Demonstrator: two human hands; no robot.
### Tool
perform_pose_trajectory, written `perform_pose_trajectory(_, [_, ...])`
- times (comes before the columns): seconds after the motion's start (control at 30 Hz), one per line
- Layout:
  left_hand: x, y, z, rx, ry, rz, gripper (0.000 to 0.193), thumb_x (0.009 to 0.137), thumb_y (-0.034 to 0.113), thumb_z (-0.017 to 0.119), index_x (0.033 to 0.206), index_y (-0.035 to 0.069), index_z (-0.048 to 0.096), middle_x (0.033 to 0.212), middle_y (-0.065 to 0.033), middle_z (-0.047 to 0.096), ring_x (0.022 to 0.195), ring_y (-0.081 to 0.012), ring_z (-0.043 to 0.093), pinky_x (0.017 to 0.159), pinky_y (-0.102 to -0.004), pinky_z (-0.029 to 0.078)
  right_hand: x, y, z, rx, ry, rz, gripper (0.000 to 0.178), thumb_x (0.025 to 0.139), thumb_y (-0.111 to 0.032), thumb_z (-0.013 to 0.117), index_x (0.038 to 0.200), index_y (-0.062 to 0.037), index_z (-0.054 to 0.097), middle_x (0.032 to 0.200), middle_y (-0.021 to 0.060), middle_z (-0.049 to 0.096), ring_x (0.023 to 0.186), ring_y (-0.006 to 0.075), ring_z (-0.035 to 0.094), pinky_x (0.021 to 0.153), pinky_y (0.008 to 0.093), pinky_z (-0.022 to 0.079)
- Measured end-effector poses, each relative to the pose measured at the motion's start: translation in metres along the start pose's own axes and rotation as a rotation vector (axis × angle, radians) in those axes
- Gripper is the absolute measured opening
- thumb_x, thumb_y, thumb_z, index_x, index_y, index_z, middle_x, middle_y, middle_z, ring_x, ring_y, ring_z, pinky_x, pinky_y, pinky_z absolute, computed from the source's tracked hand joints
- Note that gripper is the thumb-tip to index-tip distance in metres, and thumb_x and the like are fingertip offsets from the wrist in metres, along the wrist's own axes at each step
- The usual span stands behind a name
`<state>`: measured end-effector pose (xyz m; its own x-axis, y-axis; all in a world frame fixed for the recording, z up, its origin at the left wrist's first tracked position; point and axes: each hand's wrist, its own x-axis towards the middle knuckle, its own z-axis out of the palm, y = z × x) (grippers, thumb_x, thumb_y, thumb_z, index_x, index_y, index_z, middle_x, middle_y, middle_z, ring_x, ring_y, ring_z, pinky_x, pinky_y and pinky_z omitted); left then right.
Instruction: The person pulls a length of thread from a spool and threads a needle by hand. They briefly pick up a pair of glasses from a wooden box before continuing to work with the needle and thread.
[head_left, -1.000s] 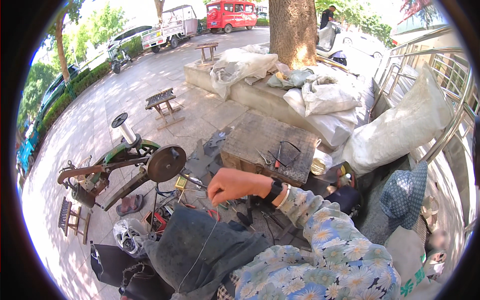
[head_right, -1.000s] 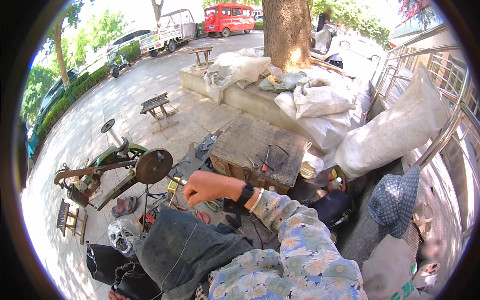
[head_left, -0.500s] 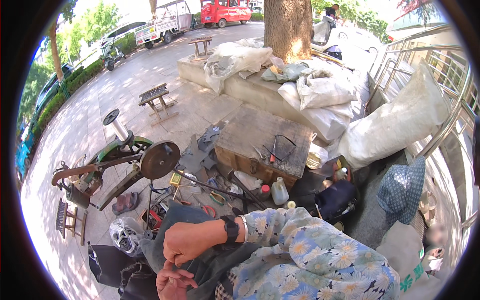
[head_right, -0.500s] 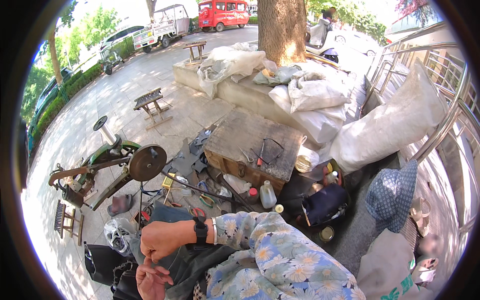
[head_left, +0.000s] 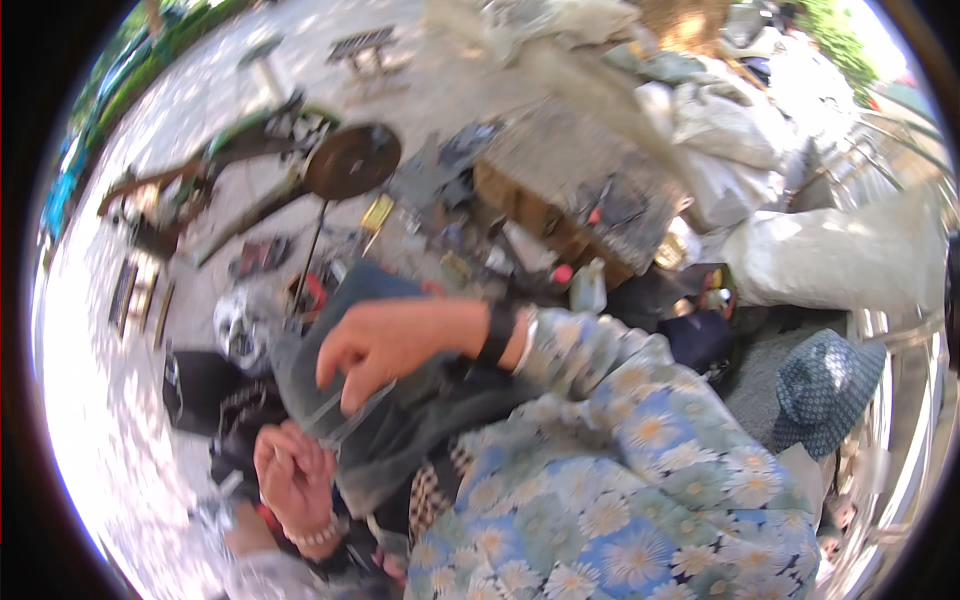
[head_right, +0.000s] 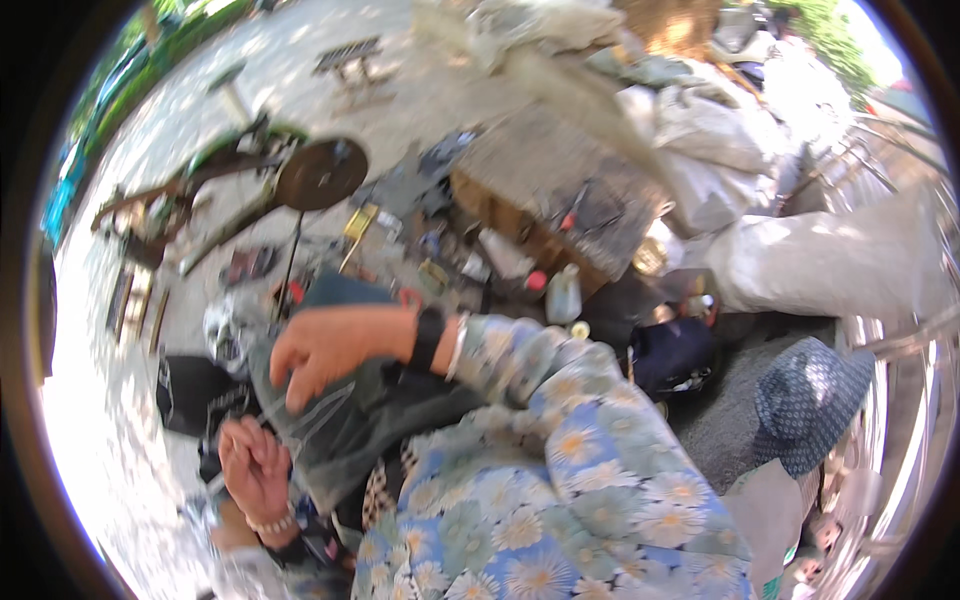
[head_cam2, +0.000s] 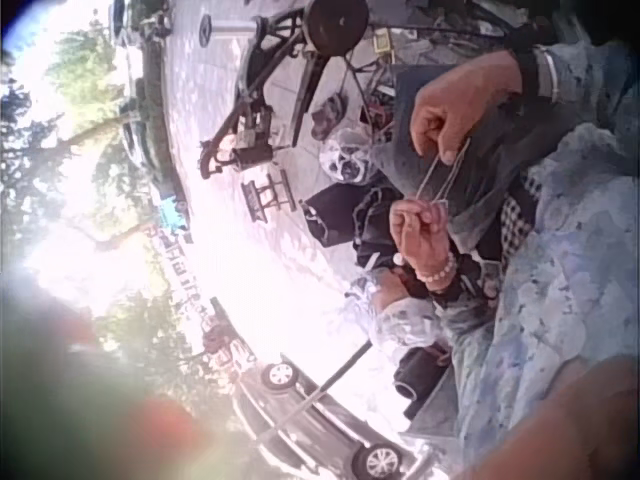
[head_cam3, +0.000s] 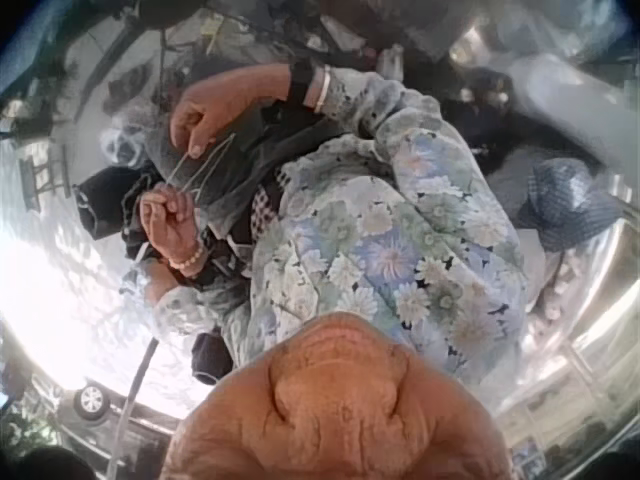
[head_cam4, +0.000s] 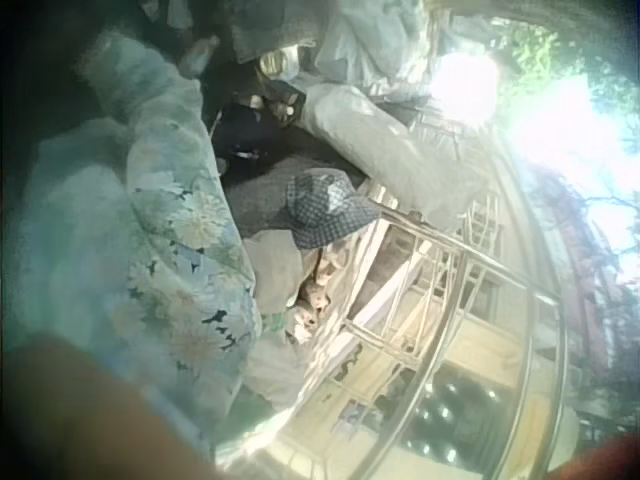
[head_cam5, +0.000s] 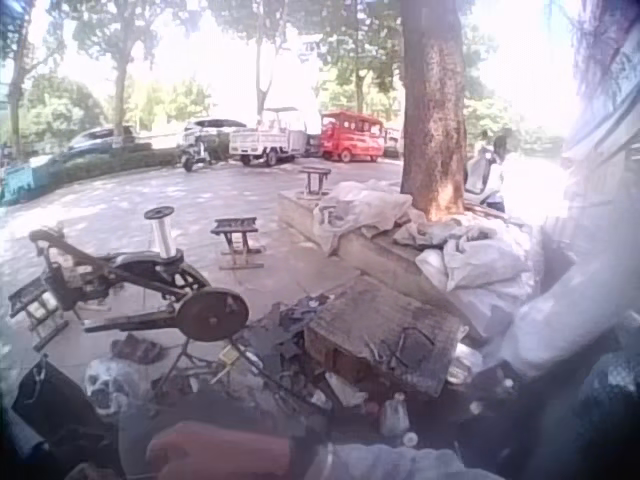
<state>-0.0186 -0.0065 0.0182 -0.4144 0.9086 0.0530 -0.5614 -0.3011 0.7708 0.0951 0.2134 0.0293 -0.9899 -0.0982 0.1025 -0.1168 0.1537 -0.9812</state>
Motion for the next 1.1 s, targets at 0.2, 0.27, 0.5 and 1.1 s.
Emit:
perform_pose_trajectory(0.2, [-0.024, 0.042, -0.036, 0.068, 0.166, 0.196, 0.014, 0.091, 0.013, 0.045, 0.084, 0.002, 0.044, 0.071, -0.0043, 0.039, 0.048, -0.0084, 0.033, 0.044, -0.0222, 0.030, -0.024, 0.028, -0.048, 0.319, -0.024, 0.304, 0.036, 0.091, -0.030, 0.047, 0.109, 0.0004, 0.056, 0.076, 0.0046, 0.061, 0.046, 0.0046, 0.044, 0.041, 0.0171, 0.035])
perform_pose_trajectory(0.27, [-0.040, 0.053, -0.046, 0.108, 0.236, 0.228, 0.013, 0.092, 0.013, 0.044, 0.084, 0.002, 0.044, 0.071, -0.0043, 0.039, 0.048, -0.0086, 0.033, 0.045, -0.0220, 0.030, -0.029, 0.036, -0.056, 0.249, 0.062, 0.386, 0.038, 0.093, -0.033, 0.044, 0.108, 0.0004, 0.056, 0.076, 0.0054, 0.062, 0.046, 0.0049, 0.045, 0.042, 0.0170, 0.037])
perform_pose_trajectory(0.5, [-0.086, 0.074, -0.075, 0.213, 0.371, 0.298, 0.012, 0.092, 0.013, 0.043, 0.086, 0.003, 0.044, 0.072, -0.0043, 0.039, 0.050, -0.0091, 0.033, 0.047, -0.0220, 0.030, -0.048, 0.065, -0.076, 0.293, 0.146, 0.390, 0.039, 0.092, -0.036, 0.044, 0.101, -0.0001, 0.058, 0.077, 0.0070, 0.062, 0.048, 0.0059, 0.049, 0.044, 0.0183, 0.041])
perform_pose_trajectory(1.1, [-0.155, 0.117, -0.131, 0.303, 0.757, 0.489, 0.014, 0.091, 0.014, 0.047, 0.094, 0.001, 0.048, 0.073, -0.0026, 0.045, 0.053, -0.0079, 0.036, 0.046, -0.0222, 0.030, -0.076, 0.077, -0.085, 0.213, 0.260, 0.411, 0.041, 0.090, -0.038, 0.048, 0.108, -0.0022, 0.058, 0.100, 0.0060, 0.060, 0.090, 0.0147, 0.058, 0.084, 0.0288, 0.045])
